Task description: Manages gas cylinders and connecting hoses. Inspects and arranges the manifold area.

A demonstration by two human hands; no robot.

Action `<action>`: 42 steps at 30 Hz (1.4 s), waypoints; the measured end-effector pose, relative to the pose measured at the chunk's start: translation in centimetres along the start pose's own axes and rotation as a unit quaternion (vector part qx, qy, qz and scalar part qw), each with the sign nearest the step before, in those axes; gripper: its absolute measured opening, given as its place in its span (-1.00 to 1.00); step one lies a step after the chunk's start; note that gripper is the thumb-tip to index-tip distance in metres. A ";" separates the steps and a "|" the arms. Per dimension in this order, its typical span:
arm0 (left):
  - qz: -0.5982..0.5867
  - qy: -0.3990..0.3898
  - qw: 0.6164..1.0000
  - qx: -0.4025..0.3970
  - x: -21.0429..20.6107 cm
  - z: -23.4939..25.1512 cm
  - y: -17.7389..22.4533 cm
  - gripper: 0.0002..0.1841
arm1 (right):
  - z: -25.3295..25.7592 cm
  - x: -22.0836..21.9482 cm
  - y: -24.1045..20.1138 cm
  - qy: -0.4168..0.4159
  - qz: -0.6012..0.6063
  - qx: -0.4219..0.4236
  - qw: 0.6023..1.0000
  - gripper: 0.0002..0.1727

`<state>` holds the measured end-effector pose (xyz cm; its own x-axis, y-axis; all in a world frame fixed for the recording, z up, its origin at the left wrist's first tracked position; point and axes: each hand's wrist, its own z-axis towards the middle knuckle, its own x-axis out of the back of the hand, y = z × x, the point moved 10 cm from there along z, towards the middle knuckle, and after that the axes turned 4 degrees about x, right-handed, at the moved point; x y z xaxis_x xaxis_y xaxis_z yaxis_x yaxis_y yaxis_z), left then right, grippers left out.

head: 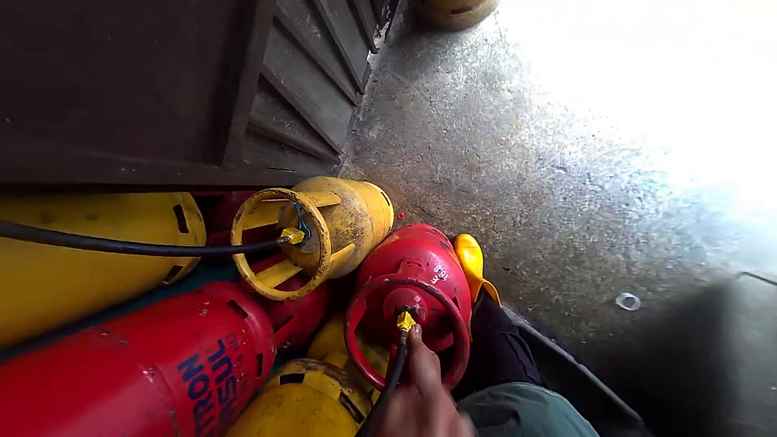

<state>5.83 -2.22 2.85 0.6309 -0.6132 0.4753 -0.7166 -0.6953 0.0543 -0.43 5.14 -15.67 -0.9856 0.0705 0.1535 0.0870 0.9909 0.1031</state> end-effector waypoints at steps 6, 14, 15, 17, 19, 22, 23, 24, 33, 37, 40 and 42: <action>0.124 -0.200 0.950 0.203 -6.5 13.3 -5.5 -0.38 | -4.9 1.4 -4.7 -0.009 0.148 -0.045 0.988 -0.51; 0.146 -0.197 0.939 0.240 -8.2 14.6 -5.9 -0.37 | -3.1 0.7 -1.3 -0.079 0.333 -0.062 0.938 -0.48; 0.142 -0.191 0.940 0.245 -8.2 14.6 -6.0 -0.37 | -3.0 0.7 -1.4 -0.082 0.341 -0.052 0.935 -0.47; 0.130 -0.179 0.941 0.254 -8.3 14.9 -6.6 -0.36 | -2.5 0.7 -1.9 -0.105 0.343 -0.020 0.933 -0.43; 0.116 -0.174 0.942 0.264 -8.6 15.0 -7.3 -0.36 | -1.9 1.3 -1.9 -0.086 0.307 0.008 0.948 -0.49; 0.101 -0.162 0.943 0.273 -8.5 15.1 -7.3 -0.36 | -1.1 2.3 -2.4 -0.041 0.225 0.030 0.973 -0.61; 0.105 -0.157 0.943 0.273 -8.4 15.0 -7.1 -0.35 | -1.1 2.7 -2.7 -0.020 0.183 0.037 0.982 -0.62; 0.111 -0.156 0.942 0.275 -8.3 14.9 -7.0 -0.34 | -1.3 3.1 -3.0 0.003 0.136 0.050 0.989 -0.62; 0.130 -0.171 0.937 0.273 -7.9 14.7 -6.5 -0.34 | -1.7 3.3 -4.2 -0.007 0.108 0.093 0.990 -0.66; 0.126 -0.180 0.933 0.284 -8.0 14.6 -6.9 -0.33 | -2.1 3.6 -4.6 0.018 0.058 0.103 0.993 -0.64; 0.122 -0.185 0.932 0.287 -8.2 14.7 -6.9 -0.34 | -2.1 3.8 -4.9 0.034 0.048 0.110 0.992 -0.63; 0.117 -0.186 0.932 0.287 -8.1 14.8 -6.9 -0.34 | -2.0 3.8 -5.0 0.039 0.045 0.109 0.992 -0.63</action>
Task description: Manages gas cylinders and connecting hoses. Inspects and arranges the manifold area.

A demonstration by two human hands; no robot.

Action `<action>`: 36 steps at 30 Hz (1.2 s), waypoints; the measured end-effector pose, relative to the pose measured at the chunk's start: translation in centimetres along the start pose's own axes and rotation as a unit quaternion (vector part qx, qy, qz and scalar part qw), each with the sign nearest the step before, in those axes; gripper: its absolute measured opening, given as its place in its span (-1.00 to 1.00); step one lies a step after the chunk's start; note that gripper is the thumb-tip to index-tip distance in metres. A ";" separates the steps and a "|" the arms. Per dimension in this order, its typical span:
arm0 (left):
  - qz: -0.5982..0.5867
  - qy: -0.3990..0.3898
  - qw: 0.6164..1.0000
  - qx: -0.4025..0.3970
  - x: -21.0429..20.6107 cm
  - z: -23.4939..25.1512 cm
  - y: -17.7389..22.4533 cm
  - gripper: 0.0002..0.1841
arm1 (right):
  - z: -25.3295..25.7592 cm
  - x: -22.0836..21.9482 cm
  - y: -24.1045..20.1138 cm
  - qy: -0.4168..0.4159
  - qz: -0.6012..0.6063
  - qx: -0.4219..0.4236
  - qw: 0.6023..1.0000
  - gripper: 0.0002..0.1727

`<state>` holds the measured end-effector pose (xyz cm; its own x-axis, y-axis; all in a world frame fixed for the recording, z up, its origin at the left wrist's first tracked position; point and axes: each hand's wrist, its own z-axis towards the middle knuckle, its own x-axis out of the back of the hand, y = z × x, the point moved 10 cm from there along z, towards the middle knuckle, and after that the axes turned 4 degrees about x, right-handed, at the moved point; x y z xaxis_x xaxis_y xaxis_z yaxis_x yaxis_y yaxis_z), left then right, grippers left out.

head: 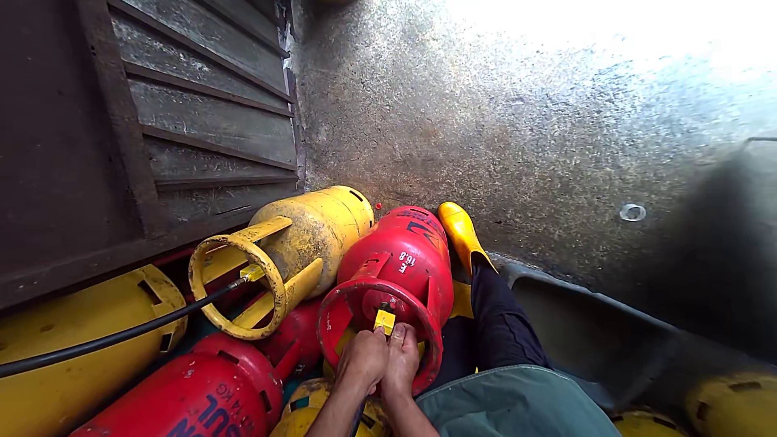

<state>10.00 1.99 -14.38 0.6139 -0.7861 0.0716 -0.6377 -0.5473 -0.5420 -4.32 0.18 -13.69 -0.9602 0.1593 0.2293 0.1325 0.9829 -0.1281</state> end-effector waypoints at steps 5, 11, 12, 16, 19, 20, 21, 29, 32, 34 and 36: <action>-0.006 -0.014 1.000 0.007 -0.2 0.1 -0.1 -0.33 | 0.1 -0.1 0.4 0.014 0.007 -0.008 1.000 -0.66; -0.013 -0.017 1.000 0.004 -0.1 0.0 -0.1 -0.35 | 0.5 -0.4 0.7 0.002 -0.024 -0.024 0.999 -0.65; -0.015 -0.016 1.000 0.004 -0.1 0.0 -0.1 -0.34 | 0.6 -0.5 0.8 0.000 -0.028 -0.026 0.999 -0.65; -0.026 -0.017 1.000 0.002 -0.1 0.0 -0.2 -0.36 | 0.3 -0.4 0.8 0.002 -0.036 -0.028 0.999 -0.63; -0.039 -0.020 0.999 -0.004 0.0 -0.1 -0.1 -0.36 | 0.3 -0.6 0.3 -0.006 -0.054 -0.023 0.998 -0.60; -0.041 -0.023 0.999 -0.005 0.0 -0.1 -0.2 -0.37 | 0.3 -0.7 0.2 -0.006 -0.064 -0.024 0.998 -0.59; -0.043 -0.027 0.999 -0.004 -0.1 -0.1 -0.2 -0.37 | 0.2 -0.7 0.3 -0.005 -0.072 -0.026 0.997 -0.59; -0.071 -0.036 0.997 -0.005 -0.4 0.7 -0.3 -0.37 | 0.2 -1.1 0.3 -0.001 -0.068 -0.053 0.996 -0.58; -0.076 -0.054 0.996 -0.003 -0.5 0.3 0.1 -0.39 | 2.7 -2.2 4.3 -0.001 -0.070 -0.046 0.996 -0.53; -0.061 -0.043 0.997 0.003 -0.5 0.7 -0.2 -0.38 | 5.4 -3.1 8.2 0.054 -0.053 0.033 0.997 -0.47; -0.056 -0.042 0.998 0.003 -0.7 1.0 -0.4 -0.37 | 6.1 -3.3 9.3 0.049 -0.039 0.034 0.997 -0.45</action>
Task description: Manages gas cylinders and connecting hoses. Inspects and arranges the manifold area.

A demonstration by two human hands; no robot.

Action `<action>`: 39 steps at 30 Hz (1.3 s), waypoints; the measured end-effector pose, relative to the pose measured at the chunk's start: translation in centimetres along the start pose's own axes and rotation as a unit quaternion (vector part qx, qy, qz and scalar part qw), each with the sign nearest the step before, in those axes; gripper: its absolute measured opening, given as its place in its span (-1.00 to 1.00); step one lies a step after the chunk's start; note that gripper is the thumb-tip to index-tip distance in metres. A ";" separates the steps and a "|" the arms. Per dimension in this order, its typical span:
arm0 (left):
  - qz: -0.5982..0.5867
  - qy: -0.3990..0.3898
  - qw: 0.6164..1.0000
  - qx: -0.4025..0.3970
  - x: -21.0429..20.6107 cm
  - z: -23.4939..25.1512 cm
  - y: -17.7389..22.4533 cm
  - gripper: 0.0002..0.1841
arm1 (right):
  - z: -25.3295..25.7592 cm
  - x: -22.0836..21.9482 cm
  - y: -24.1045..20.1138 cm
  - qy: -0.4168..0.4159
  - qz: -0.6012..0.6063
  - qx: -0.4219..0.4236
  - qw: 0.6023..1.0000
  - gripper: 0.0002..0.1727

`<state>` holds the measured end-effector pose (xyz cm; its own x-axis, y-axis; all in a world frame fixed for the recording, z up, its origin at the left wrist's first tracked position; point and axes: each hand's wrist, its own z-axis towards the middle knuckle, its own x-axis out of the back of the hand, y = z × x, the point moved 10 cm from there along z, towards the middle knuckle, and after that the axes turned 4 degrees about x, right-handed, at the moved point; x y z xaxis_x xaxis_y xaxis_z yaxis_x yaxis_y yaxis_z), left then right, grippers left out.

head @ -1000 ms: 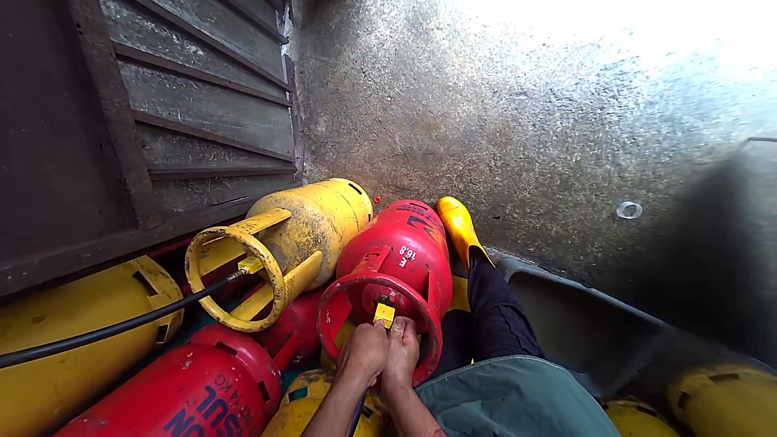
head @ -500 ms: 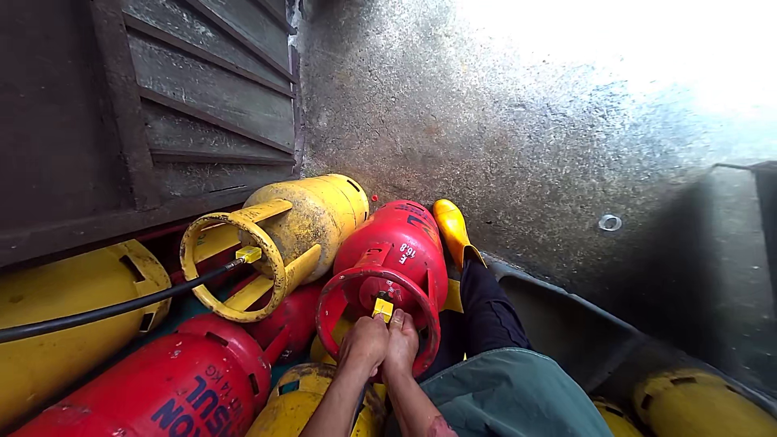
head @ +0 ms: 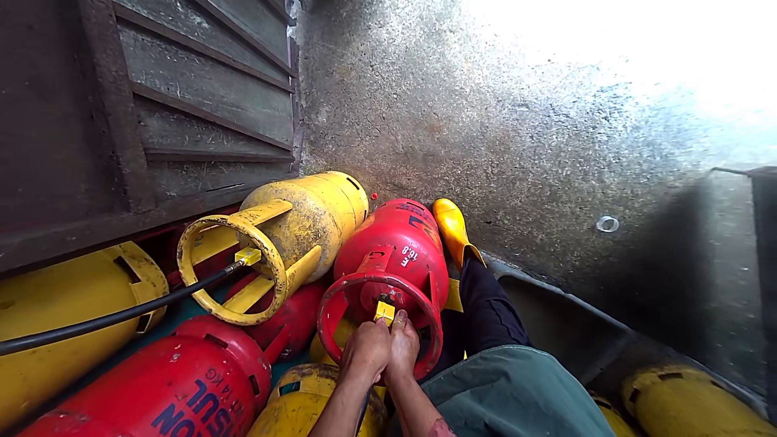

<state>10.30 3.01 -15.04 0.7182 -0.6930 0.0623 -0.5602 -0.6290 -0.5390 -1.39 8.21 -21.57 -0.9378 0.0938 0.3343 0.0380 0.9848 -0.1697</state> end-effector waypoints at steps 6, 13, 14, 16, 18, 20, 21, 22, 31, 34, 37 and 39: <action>-0.023 -0.028 0.999 0.007 0.9 -3.0 1.2 -0.41 | -3.5 1.9 -5.9 -0.081 -0.048 -0.159 0.983 -0.50; -0.011 -0.012 1.000 0.008 0.0 -0.2 0.0 -0.37 | 0.1 -0.2 0.1 -0.034 0.007 -0.042 0.998 -0.37; -0.015 -0.012 1.000 0.010 0.1 -0.2 0.0 -0.37 | 0.1 -0.2 -0.1 -0.034 0.007 -0.047 0.998 -0.36; -0.016 -0.012 1.000 0.011 0.1 -0.1 -0.1 -0.37 | 0.1 -0.2 -0.1 -0.040 0.009 -0.057 0.998 -0.35; -0.017 -0.014 1.000 0.010 -0.1 -0.1 -0.1 -0.37 | 0.1 -0.2 0.1 -0.041 0.009 -0.065 0.997 -0.35; -0.019 -0.013 1.000 0.009 -0.1 -0.1 -0.1 -0.38 | 0.2 -0.2 0.2 -0.042 0.006 -0.073 0.996 -0.33; -0.020 -0.012 1.000 0.010 0.0 -0.1 -0.1 -0.38 | 0.1 -0.3 0.3 -0.045 0.007 -0.078 0.996 -0.33; -0.021 -0.013 1.000 0.010 -0.1 -0.1 -0.2 -0.38 | 0.1 -0.3 0.4 -0.049 0.008 -0.084 0.995 -0.32; -0.030 -0.016 0.999 0.009 -0.2 0.1 -0.3 -0.37 | -0.2 -0.1 -1.0 -0.096 -0.026 -0.114 0.988 -0.30; -0.023 -0.022 0.999 0.007 -0.2 0.0 -0.1 -0.36 | -0.3 0.0 -0.7 -0.109 0.032 -0.237 0.965 -0.22; -0.017 -0.025 1.000 0.003 -0.1 -0.3 0.0 -0.36 | -0.1 -1.0 -0.1 -0.127 0.078 -0.318 0.936 -0.55; -0.018 -0.029 0.999 0.001 -0.2 -0.3 0.0 -0.35 | -0.1 -1.1 0.0 -0.127 0.114 -0.314 0.934 -0.62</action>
<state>10.04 3.00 -14.82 0.7602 -0.6488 0.0326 -0.5334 -0.6521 -0.5388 -0.35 8.14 -21.83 -0.9293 0.3523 0.1108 0.3665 0.8428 0.3941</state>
